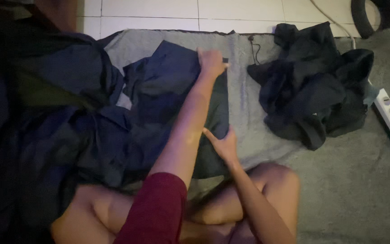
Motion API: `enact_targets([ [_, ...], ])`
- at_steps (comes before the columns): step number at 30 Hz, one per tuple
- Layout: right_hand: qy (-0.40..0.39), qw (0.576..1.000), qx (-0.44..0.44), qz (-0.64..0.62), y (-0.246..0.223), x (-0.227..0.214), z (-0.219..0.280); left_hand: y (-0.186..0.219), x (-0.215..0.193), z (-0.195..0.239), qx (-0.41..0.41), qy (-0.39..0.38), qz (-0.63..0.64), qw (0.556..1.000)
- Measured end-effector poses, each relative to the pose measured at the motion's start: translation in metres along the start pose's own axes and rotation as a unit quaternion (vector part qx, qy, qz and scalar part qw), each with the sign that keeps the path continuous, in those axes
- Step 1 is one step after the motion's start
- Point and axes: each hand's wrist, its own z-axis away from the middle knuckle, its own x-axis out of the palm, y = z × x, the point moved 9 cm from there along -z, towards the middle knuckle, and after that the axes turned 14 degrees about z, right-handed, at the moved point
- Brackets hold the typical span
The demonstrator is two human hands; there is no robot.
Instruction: The person folds a black fabric item on the floor, rolls it tightly, and secures it with a drawstring toggle.
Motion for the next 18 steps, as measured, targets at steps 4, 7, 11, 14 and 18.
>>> enact_targets([
  [4,-0.057,0.992,0.040,0.108,0.035,0.008,-0.022,-0.011,-0.018,-0.017,0.005,0.127,0.108,0.986],
  [7,-0.197,0.944,0.021,0.265,0.038,0.014,-0.018,-0.019,-0.044,-0.002,0.057,0.289,0.114,0.949],
  [11,-0.291,0.922,0.021,0.254,0.037,0.011,-0.011,-0.031,-0.053,0.031,0.145,0.357,0.173,0.906],
  [14,-0.241,0.950,-0.041,0.195,0.044,0.004,-0.031,-0.038,-0.057,0.087,0.213,0.398,0.119,0.884],
  [18,0.033,0.939,-0.299,0.169,-0.007,-0.036,-0.043,-0.103,-0.054,0.191,0.070,0.349,0.046,0.933],
])
